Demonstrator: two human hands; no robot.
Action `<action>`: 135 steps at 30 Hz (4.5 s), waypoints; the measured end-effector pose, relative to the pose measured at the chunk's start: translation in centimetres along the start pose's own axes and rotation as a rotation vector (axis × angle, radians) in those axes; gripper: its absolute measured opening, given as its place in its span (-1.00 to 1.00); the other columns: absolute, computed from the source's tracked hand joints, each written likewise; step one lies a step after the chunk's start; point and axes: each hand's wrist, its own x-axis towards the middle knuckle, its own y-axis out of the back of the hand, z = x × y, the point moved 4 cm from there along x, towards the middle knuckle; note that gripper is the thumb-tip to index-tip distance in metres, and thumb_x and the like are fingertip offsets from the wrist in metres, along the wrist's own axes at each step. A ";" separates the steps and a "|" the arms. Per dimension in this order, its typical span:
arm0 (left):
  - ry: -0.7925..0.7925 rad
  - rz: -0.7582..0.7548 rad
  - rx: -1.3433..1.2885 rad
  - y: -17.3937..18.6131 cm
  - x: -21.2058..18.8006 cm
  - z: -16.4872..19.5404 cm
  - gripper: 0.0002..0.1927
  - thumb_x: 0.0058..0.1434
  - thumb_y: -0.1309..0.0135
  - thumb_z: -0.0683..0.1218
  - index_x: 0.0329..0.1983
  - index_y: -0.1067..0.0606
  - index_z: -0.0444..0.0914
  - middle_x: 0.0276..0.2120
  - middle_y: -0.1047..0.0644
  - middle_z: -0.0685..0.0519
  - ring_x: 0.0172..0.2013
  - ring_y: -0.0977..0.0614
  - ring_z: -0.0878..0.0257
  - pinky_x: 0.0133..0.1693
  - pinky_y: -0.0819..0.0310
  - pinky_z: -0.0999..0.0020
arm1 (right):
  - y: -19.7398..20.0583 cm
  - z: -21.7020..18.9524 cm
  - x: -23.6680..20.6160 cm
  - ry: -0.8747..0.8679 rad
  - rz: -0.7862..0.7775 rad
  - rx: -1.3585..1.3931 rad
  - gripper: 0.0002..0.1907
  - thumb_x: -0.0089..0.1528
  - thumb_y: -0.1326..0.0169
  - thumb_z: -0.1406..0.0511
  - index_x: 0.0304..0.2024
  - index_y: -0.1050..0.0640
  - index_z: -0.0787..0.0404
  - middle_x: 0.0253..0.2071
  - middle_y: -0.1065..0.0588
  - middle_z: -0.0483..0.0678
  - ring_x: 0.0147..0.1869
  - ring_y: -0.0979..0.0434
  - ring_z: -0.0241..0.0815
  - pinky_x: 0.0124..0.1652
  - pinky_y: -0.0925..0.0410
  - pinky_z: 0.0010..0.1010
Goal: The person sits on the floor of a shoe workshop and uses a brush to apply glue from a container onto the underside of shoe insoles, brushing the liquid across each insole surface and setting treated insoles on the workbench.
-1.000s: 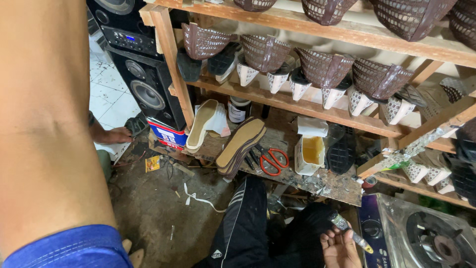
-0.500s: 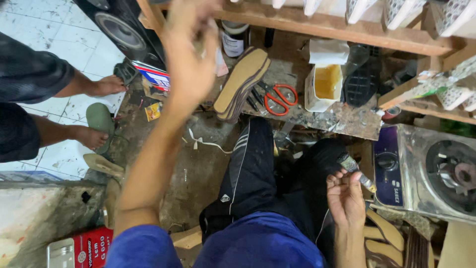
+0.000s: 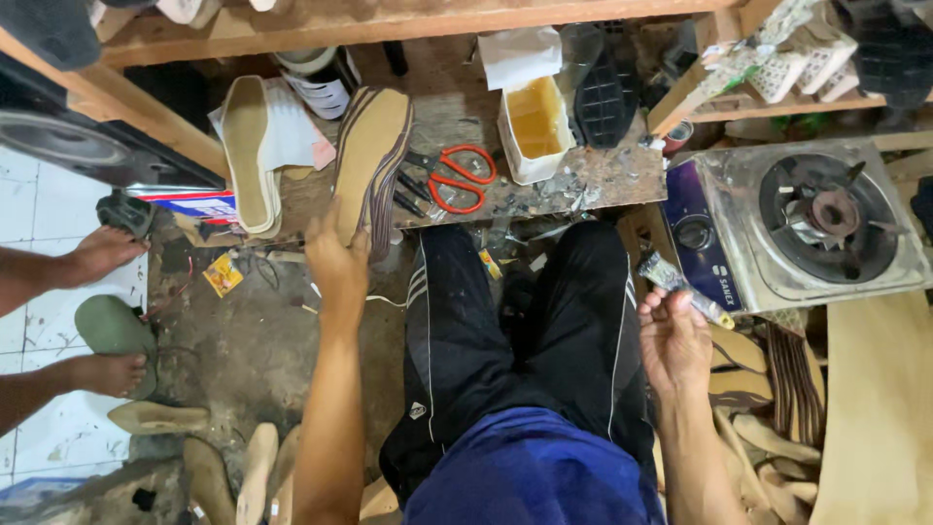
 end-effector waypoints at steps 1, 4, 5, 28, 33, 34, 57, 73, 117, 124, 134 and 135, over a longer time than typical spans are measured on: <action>-0.073 0.044 -0.024 0.5 0.1 1.1 -0.36 0.12 -0.32 -0.19 0.30 -0.45 -0.36 0.11 -0.49 -0.40 0.11 -0.51 -0.32 0.18 -0.36 -0.07 | -0.9 -0.2 0.5 0.010 -0.011 -0.006 -0.82 0.41 -0.19 0.25 -0.08 -0.55 0.23 -0.10 -0.57 -0.02 -0.02 -0.56 -0.17 0.06 -0.42 -0.33; -0.181 0.137 -0.136 2.9 0.1 4.4 -0.40 0.16 -0.30 -0.23 0.27 -0.44 -0.42 0.14 -0.52 -0.34 0.14 -0.56 -0.20 0.17 -0.42 0.02 | -4.2 -0.8 2.6 -0.005 0.011 -0.064 -0.78 0.36 -0.18 0.25 -0.07 -0.55 0.27 -0.12 -0.58 0.00 -0.04 -0.59 -0.16 0.04 -0.45 -0.31; -0.152 0.134 -0.200 3.8 -0.1 5.3 -0.42 0.18 -0.30 -0.21 0.27 -0.44 -0.42 0.10 -0.54 -0.31 0.11 -0.59 -0.14 0.15 -0.45 0.07 | -5.7 -1.2 3.5 -0.002 -0.015 -0.095 -0.77 0.36 -0.18 0.25 -0.04 -0.55 0.28 -0.13 -0.58 0.00 -0.05 -0.59 -0.16 0.04 -0.46 -0.31; 0.617 -0.656 -1.765 -0.2 -22.6 11.2 -0.17 0.21 -0.07 0.06 0.51 -0.09 -0.23 0.31 -0.34 -0.16 0.22 -0.46 0.03 0.15 -0.54 -0.01 | -25.8 2.6 15.2 0.893 -0.652 -1.838 -0.74 0.14 -0.41 0.24 -0.38 -0.62 0.27 -0.26 -0.55 0.02 -0.01 -0.41 0.04 -0.03 -0.20 -0.11; 0.613 -0.581 -1.903 1.4 -18.7 10.8 -0.18 0.32 0.01 0.05 0.60 -0.02 -0.17 0.40 -0.27 -0.12 0.31 -0.38 -0.04 0.09 -0.46 -0.04 | -25.3 -1.1 13.1 1.084 -0.585 -1.600 -0.85 0.30 -0.32 0.36 -0.10 -0.67 0.27 -0.09 -0.57 0.07 0.04 -0.47 0.05 0.06 -0.28 -0.12; 0.588 -0.563 -2.060 1.8 -17.5 10.9 -0.23 0.39 0.03 0.04 0.61 -0.03 -0.16 0.42 -0.26 -0.11 0.32 -0.36 -0.07 0.08 -0.44 -0.03 | -25.3 -1.6 12.7 1.093 -0.588 -1.585 -0.87 0.32 -0.28 0.40 -0.08 -0.67 0.27 -0.06 -0.59 0.06 0.06 -0.50 0.05 0.09 -0.32 -0.13; 0.477 -0.539 -2.358 -1.3 -8.1 17.3 -0.29 0.47 0.20 -0.08 0.67 0.01 -0.15 0.52 -0.21 -0.01 0.42 -0.34 0.11 0.46 -0.15 0.09 | -29.6 -6.1 -2.9 0.556 -0.685 -1.029 -0.86 0.40 -0.12 0.41 -0.02 -0.54 0.34 -0.12 -0.47 -0.02 -0.12 -0.46 -0.25 -0.09 -0.35 -0.49; 0.445 -0.477 -2.248 -2.8 -7.4 18.3 -0.28 0.58 0.42 0.22 0.68 0.04 -0.21 0.46 -0.26 -0.08 0.36 -0.41 0.09 0.41 -0.25 0.20 | -29.5 -1.8 -3.2 0.547 -0.741 -1.137 -0.89 0.42 -0.10 0.42 -0.06 -0.55 0.40 -0.16 -0.53 0.07 -0.20 -0.49 -0.16 -0.14 -0.35 -0.43; 0.385 -0.456 -2.391 -4.1 -4.6 13.9 -0.44 0.46 0.18 -0.06 0.49 -0.24 -0.33 0.26 -0.43 -0.25 0.23 -0.51 -0.05 0.35 -0.33 0.05 | -26.2 -0.4 -7.9 0.550 -0.996 -1.065 -0.85 0.31 -0.10 0.44 -0.06 -0.52 0.35 -0.14 -0.53 0.10 -0.09 -0.56 -0.04 -0.06 -0.45 -0.30; 0.311 -0.488 -1.935 -1.6 -4.7 13.2 -0.31 0.46 0.12 0.12 0.46 -0.18 -0.46 0.28 -0.37 -0.24 0.25 -0.44 -0.09 0.30 -0.29 -0.06 | -23.9 -2.6 3.8 0.603 -0.463 -1.034 -0.82 0.50 -0.11 0.36 0.08 -0.58 0.37 -0.16 -0.55 -0.04 -0.14 -0.51 -0.19 -0.08 -0.39 -0.44; 0.393 -0.541 -2.452 4.0 -10.3 12.6 -0.20 0.48 0.18 0.29 0.61 -0.05 -0.22 0.55 -0.14 -0.11 0.54 -0.12 -0.12 0.52 0.22 -0.21 | -24.3 1.8 14.5 0.925 -0.669 -1.694 -0.86 0.28 -0.31 0.31 -0.14 -0.67 0.23 -0.12 -0.58 0.05 0.11 -0.38 0.04 0.05 -0.19 -0.06; 0.475 -0.514 -2.381 3.6 -10.4 12.1 -0.22 0.47 0.17 0.23 0.60 -0.05 -0.26 0.55 -0.13 -0.11 0.55 -0.10 -0.11 0.53 0.23 -0.21 | -24.2 1.3 14.4 0.944 -0.645 -1.693 -0.85 0.29 -0.30 0.31 -0.15 -0.66 0.25 -0.11 -0.56 0.08 0.13 -0.36 0.04 0.08 -0.18 -0.08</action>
